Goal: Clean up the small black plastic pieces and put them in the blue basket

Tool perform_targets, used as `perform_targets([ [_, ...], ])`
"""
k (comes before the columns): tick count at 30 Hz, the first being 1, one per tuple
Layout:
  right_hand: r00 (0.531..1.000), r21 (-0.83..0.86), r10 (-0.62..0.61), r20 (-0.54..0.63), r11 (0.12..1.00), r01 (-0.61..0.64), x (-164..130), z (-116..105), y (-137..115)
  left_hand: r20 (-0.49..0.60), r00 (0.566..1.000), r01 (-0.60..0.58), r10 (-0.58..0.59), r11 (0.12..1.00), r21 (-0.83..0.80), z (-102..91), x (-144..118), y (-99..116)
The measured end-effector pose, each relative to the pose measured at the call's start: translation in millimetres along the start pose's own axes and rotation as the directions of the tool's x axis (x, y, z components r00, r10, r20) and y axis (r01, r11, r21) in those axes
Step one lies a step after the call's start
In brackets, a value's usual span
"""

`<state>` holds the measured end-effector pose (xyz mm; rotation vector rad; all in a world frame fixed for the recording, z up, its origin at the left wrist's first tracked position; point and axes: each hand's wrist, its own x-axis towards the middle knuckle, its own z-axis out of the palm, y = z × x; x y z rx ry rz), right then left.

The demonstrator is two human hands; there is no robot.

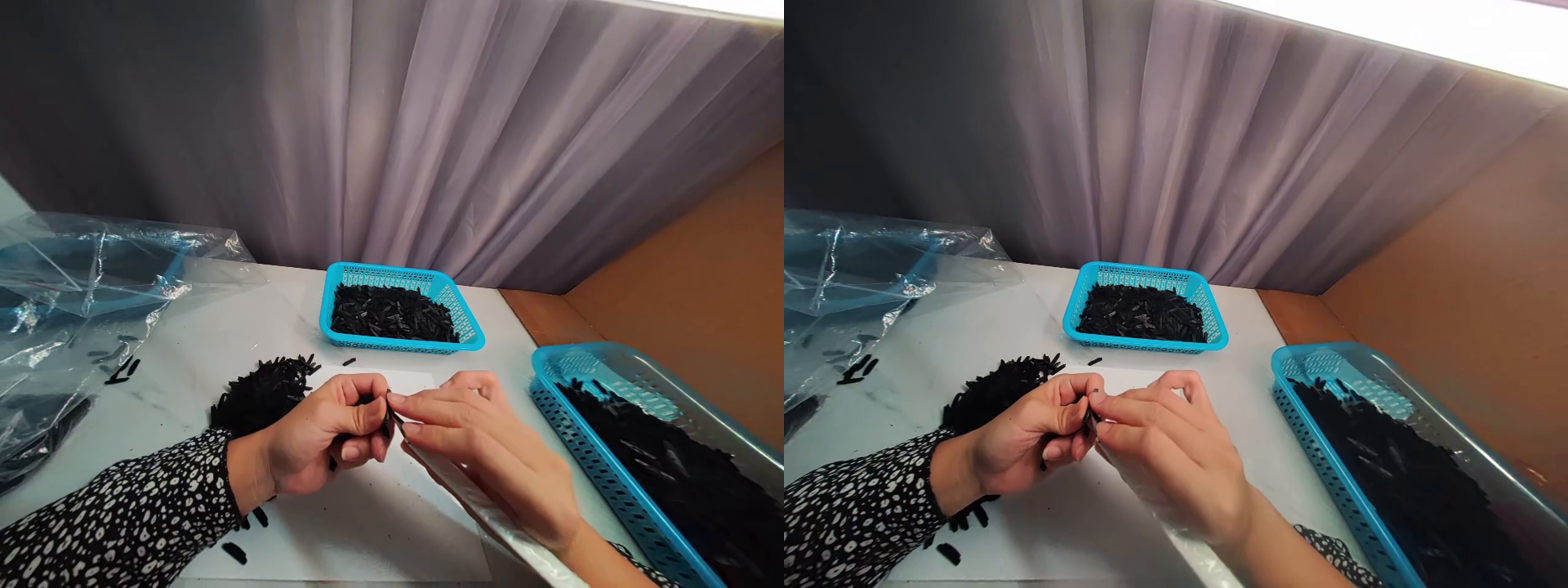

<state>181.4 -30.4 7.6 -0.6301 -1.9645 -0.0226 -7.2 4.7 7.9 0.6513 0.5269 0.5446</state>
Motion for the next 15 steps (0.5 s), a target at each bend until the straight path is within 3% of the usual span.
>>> perform_targets([
  [4,0.977,-0.142,-0.144,0.159,0.976,0.168,1.1,-6.3,-3.0,0.010,0.999,0.041,-0.041,0.999,-0.025,2.8,-1.1,-2.0],
  [7,0.968,-0.215,-0.191,0.164,0.951,0.224,2.0,-7.7,-7.8,0.004,0.999,0.052,-0.052,0.998,-0.045,4.6,-1.8,-3.8],
  [12,0.993,-0.295,-0.085,0.083,0.950,0.106,-3.4,-0.7,-7.0,-0.008,0.999,0.035,-0.035,0.999,-0.024,5.9,-2.3,-2.1],
  [15,0.997,-0.251,0.027,-0.068,0.967,-0.044,-8.5,4.6,-1.1,-0.007,1.000,0.009,-0.009,1.000,0.017,6.1,-2.2,-1.1],
])
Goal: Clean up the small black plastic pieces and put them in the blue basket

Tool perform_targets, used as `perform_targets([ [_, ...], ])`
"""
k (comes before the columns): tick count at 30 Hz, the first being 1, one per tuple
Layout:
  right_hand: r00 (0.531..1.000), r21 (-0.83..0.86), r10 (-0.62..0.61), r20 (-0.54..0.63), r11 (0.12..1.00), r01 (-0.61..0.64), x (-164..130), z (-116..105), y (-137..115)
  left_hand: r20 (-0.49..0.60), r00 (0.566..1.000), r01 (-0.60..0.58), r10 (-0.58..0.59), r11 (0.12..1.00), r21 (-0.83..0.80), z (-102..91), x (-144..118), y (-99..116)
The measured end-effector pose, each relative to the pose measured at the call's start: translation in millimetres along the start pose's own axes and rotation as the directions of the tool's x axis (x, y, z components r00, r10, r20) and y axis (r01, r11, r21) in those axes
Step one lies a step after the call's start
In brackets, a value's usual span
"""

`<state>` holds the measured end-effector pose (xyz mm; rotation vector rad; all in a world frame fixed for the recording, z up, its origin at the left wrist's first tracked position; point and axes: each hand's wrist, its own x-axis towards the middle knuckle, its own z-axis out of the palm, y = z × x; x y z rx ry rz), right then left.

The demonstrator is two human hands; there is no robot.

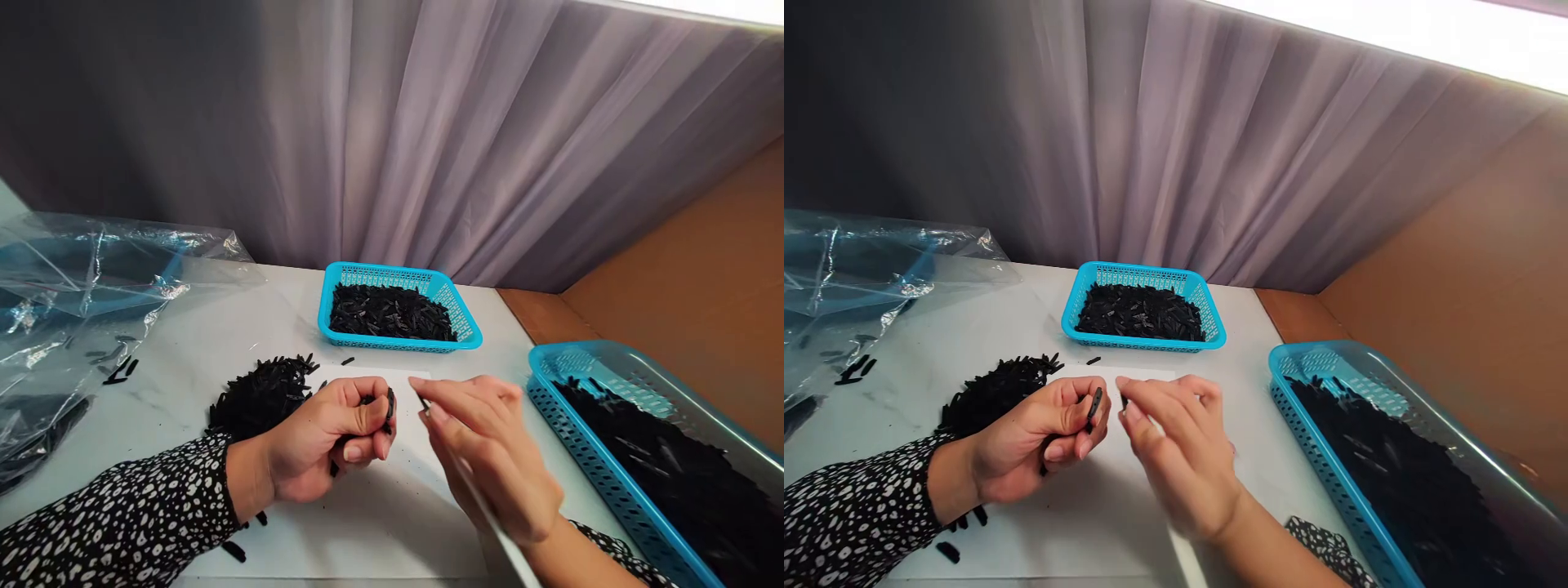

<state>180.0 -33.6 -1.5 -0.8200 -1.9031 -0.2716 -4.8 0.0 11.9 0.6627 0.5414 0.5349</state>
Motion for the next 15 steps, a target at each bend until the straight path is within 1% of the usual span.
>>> perform_targets([
  [2,0.986,0.112,0.137,-0.092,0.986,-0.127,-2.6,4.2,2.1,-0.001,1.000,-0.020,0.020,1.000,0.022,-0.3,0.6,-0.4],
  [3,0.972,0.178,0.207,-0.112,0.966,-0.185,-3.4,6.0,2.3,-0.006,0.999,-0.035,0.035,0.999,0.036,-0.5,1.1,-0.7],
  [5,0.943,0.289,0.317,-0.105,0.917,-0.276,-3.8,8.1,1.3,-0.025,0.996,-0.080,0.082,0.994,0.071,-1.1,2.3,-1.4],
  [7,0.921,0.345,0.385,-0.061,0.874,-0.343,-2.9,8.4,-1.0,-0.054,0.990,-0.127,0.133,0.987,0.103,-1.6,3.3,-1.7],
  [8,0.917,0.367,0.397,-0.039,0.859,-0.356,-2.4,8.1,-2.1,-0.066,0.986,-0.144,0.152,0.983,0.113,-1.8,3.8,-1.8],
  [10,0.925,0.404,0.380,-0.008,0.847,-0.345,-1.9,7.3,-3.9,-0.083,0.980,-0.170,0.181,0.978,0.121,-2.1,4.3,-1.8],
  [13,0.938,0.425,0.346,0.000,0.849,-0.313,-4.1,7.0,-5.6,-0.099,0.974,-0.192,0.205,0.973,0.126,-2.1,4.7,-1.9],
  [15,0.936,0.431,0.351,0.005,0.844,-0.319,-7.5,7.7,-6.8,-0.107,0.971,-0.199,0.214,0.971,0.132,-1.7,4.7,-2.0],
])
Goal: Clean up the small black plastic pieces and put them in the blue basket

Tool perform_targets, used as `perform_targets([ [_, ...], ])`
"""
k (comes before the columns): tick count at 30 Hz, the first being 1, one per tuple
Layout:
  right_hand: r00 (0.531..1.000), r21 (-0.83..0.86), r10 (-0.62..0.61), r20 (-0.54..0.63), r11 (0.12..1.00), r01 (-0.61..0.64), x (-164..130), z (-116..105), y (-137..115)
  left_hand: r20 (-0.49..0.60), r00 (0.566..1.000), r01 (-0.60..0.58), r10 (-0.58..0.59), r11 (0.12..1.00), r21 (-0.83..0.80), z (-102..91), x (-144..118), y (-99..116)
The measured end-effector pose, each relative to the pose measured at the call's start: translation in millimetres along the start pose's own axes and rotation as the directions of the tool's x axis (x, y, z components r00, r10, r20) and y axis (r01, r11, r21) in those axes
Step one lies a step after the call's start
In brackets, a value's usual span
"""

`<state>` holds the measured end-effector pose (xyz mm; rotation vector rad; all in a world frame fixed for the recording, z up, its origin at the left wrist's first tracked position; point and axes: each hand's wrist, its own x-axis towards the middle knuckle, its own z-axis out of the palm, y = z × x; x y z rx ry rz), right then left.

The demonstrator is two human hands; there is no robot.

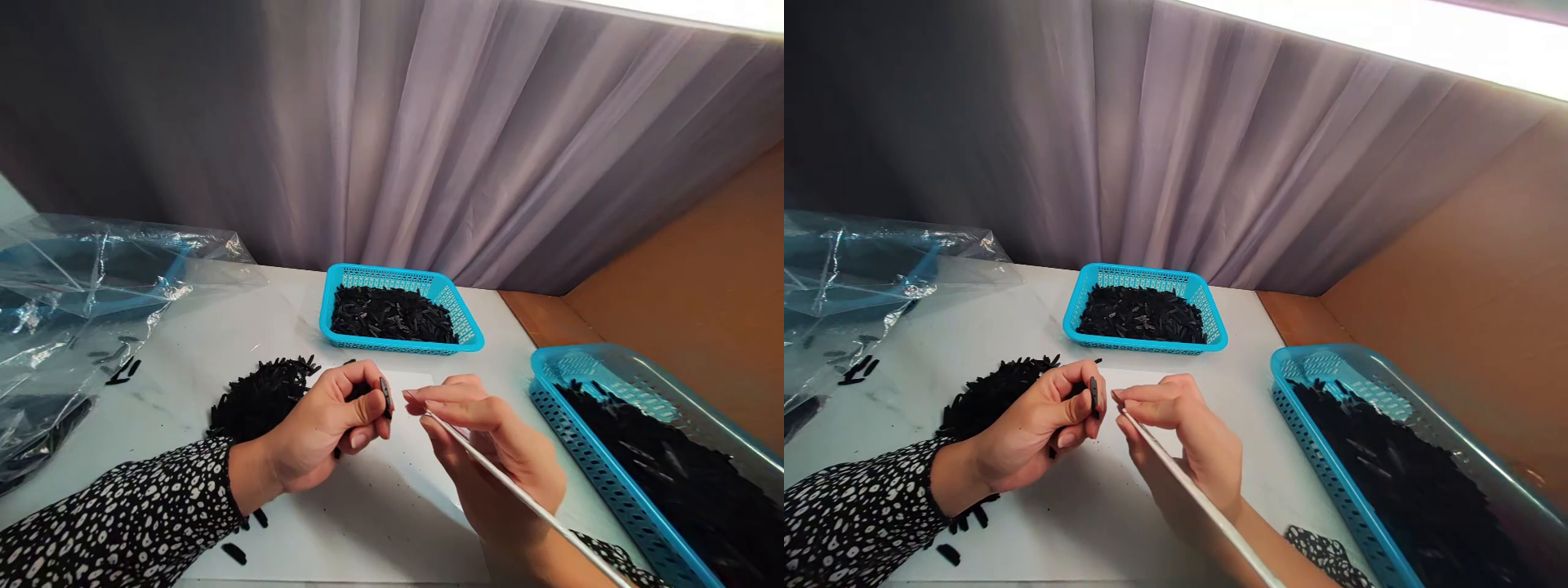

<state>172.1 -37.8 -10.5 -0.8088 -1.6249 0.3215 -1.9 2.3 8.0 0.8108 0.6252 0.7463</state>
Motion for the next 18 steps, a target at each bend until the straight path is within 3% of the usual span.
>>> perform_targets([
  [6,0.996,-0.172,0.087,-0.010,0.981,-0.088,-5.5,-0.1,-0.9,0.000,1.000,-0.023,0.023,1.000,0.021,0.9,-0.4,0.2],
  [10,0.996,-0.258,-0.080,0.042,0.962,0.088,2.8,-1.4,-4.3,-0.002,1.000,-0.030,0.031,0.999,0.027,-0.4,-0.3,-1.4],
  [13,0.943,-0.290,-0.290,0.164,0.900,0.327,6.7,1.9,-3.1,-0.008,0.999,-0.048,0.048,0.999,0.013,-2.1,0.9,-2.8],
  [15,0.916,-0.330,-0.342,0.208,0.857,0.395,6.4,4.4,0.7,-0.020,0.999,-0.048,0.048,0.999,0.001,-2.7,1.6,-2.8],
  [18,0.979,-0.363,-0.162,0.126,0.911,0.198,3.9,3.8,6.2,-0.027,0.999,-0.030,0.030,0.999,0.011,-1.8,1.5,-1.3],
])
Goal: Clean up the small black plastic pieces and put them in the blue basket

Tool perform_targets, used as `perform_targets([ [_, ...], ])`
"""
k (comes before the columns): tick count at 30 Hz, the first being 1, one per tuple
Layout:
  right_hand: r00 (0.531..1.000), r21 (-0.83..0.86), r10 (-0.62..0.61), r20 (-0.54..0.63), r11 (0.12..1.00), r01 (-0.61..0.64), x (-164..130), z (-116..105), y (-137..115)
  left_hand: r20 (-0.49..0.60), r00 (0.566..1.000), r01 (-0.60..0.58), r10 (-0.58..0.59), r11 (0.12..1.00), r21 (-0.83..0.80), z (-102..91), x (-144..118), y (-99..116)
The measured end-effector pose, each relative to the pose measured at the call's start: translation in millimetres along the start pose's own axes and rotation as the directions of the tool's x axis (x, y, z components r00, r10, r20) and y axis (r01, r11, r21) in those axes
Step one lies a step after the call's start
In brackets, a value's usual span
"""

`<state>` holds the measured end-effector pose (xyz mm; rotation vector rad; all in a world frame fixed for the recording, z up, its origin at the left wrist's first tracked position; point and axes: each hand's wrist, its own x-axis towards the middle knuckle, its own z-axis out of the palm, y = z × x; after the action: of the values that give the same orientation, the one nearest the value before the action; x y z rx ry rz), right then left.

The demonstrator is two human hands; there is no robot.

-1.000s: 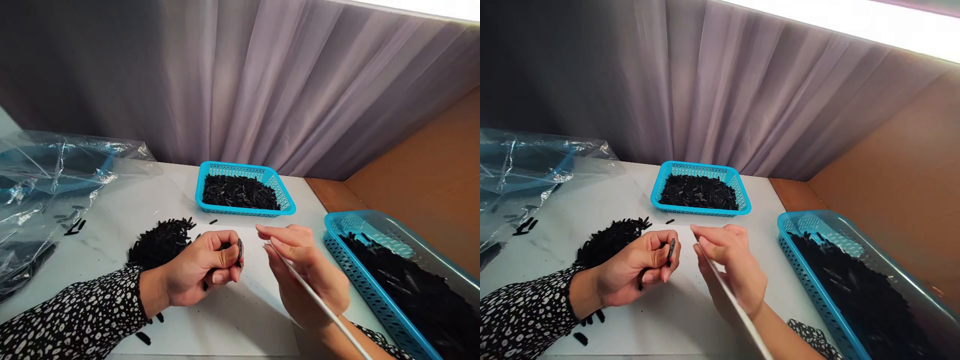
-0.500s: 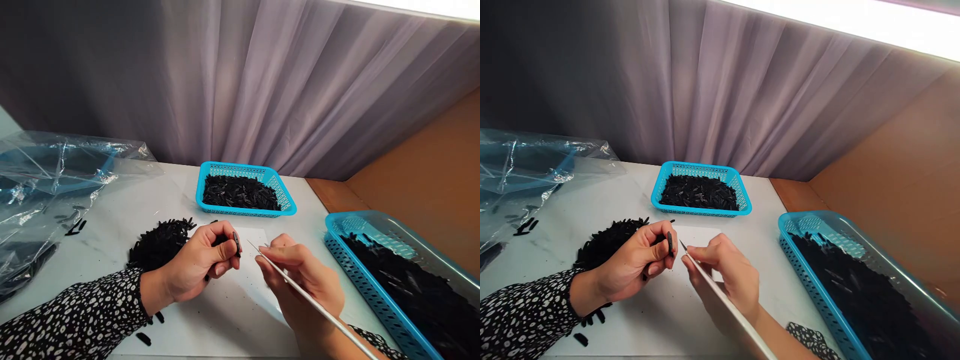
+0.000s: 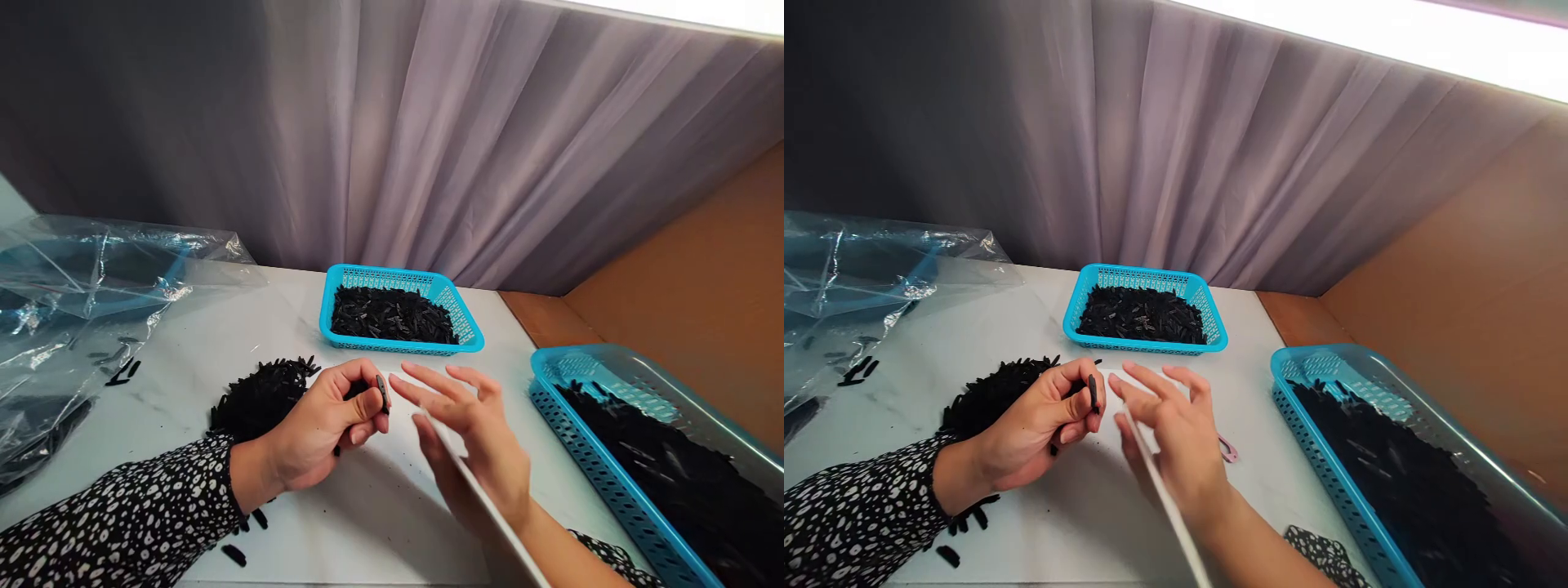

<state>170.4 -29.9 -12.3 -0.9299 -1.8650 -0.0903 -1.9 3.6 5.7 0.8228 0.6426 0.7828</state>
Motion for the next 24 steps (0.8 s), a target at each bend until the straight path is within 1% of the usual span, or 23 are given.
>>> perform_targets([
  [2,0.982,0.080,0.189,-0.026,0.979,-0.186,-1.7,-2.6,1.0,0.004,1.000,0.000,0.000,1.000,0.015,1.2,-0.6,1.0],
  [3,0.967,0.133,0.251,-0.036,0.961,-0.244,-2.2,-4.3,0.3,0.005,1.000,-0.007,0.007,1.000,0.022,1.8,-0.9,1.3],
  [4,0.958,0.183,0.283,-0.041,0.945,-0.272,-2.3,-5.9,-1.1,0.003,1.000,-0.017,0.017,0.999,0.029,2.3,-1.2,1.2],
  [5,0.959,0.227,0.279,-0.046,0.938,-0.262,-2.1,-7.1,-3.1,-0.001,1.000,-0.029,0.029,0.999,0.037,2.6,-1.4,1.0],
  [7,0.974,0.280,0.222,-0.048,0.939,-0.200,-1.2,-7.9,-8.1,-0.013,0.999,-0.049,0.050,0.997,0.054,3.0,-1.6,-0.1],
  [10,0.991,0.306,0.127,-0.031,0.945,-0.112,0.7,-6.2,-14.2,-0.020,0.998,-0.064,0.065,0.996,0.062,3.2,-1.6,-2.1],
  [14,0.995,0.305,0.104,-0.006,0.947,-0.097,2.1,-4.9,-16.3,-0.011,0.997,-0.073,0.074,0.996,0.060,3.3,-1.7,-3.4],
  [19,0.994,0.285,0.112,0.006,0.952,-0.109,1.5,-6.2,-16.2,-0.017,0.997,-0.080,0.082,0.993,0.081,2.7,-1.6,-3.9],
  [22,0.993,0.276,0.117,0.018,0.954,-0.118,0.9,-6.7,-16.7,-0.009,0.994,-0.105,0.107,0.988,0.109,1.9,-1.5,-5.0],
  [24,0.993,0.241,0.109,0.035,0.964,-0.114,0.7,-6.7,-16.8,-0.006,0.992,-0.126,0.128,0.984,0.128,1.9,-2.0,-6.1],
])
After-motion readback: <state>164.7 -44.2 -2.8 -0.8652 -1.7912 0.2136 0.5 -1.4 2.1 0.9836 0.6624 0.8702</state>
